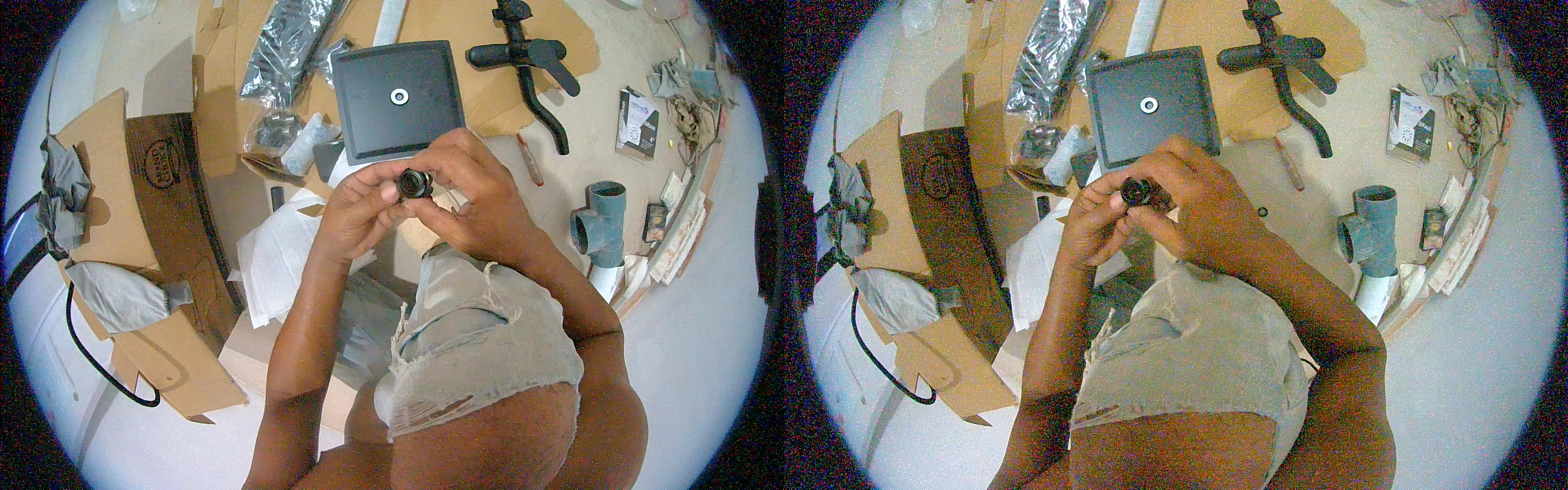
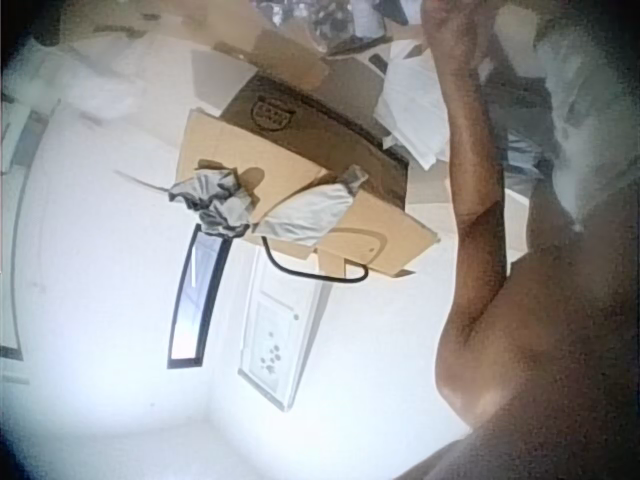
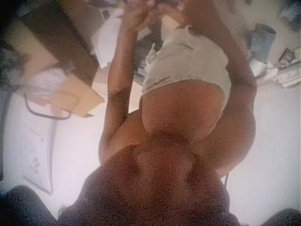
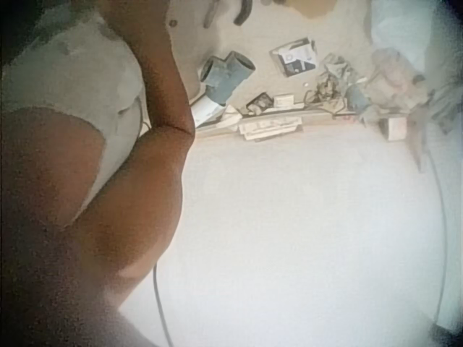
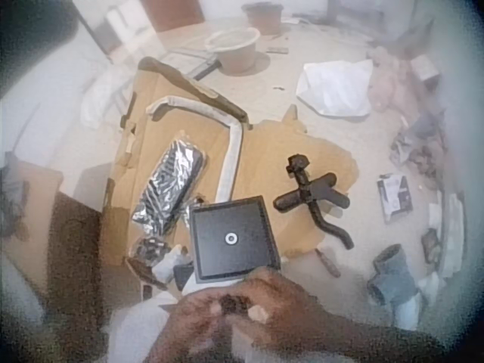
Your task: The person assembles a small black cylindrical component by hand, inserting a white ring and a black cap into a housing. They then attach the assembled unit to a black square plate with a central hole.
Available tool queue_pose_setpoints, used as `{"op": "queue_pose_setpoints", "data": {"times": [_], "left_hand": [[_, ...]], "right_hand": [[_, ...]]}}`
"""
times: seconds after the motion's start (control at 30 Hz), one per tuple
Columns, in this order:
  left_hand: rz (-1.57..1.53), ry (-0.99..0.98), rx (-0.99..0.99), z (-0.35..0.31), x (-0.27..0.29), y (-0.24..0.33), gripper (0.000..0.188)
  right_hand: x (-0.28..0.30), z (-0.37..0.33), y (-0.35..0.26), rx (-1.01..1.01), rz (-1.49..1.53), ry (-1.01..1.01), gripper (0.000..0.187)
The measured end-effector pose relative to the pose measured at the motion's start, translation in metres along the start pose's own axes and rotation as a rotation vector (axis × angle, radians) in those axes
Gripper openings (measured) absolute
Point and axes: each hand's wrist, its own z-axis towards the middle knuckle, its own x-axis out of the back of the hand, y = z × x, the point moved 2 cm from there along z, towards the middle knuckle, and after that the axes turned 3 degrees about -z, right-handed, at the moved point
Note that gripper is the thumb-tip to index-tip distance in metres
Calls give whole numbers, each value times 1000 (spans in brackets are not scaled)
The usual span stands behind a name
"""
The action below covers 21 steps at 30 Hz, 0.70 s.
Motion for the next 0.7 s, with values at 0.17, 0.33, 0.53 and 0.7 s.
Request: {"op": "queue_pose_setpoints", "data": {"times": [0.17, 0.33, 0.53, 0.7], "left_hand": [[-32, -46, -19, 1, 0, -1, 38], [-26, -56, -15, 7, 0, 3, 36], [-113, -63, -4, 10, 5, -3, 30], [-186, -54, -7, 15, 4, -11, 31]], "right_hand": [[0, -2, -1, 27, 44, -3, 34], [0, 2, 0, 50, 45, 25, 35], [1, 3, -2, 53, 23, 26, 34], [0, 4, -2, 104, -40, 80, 41]]}}
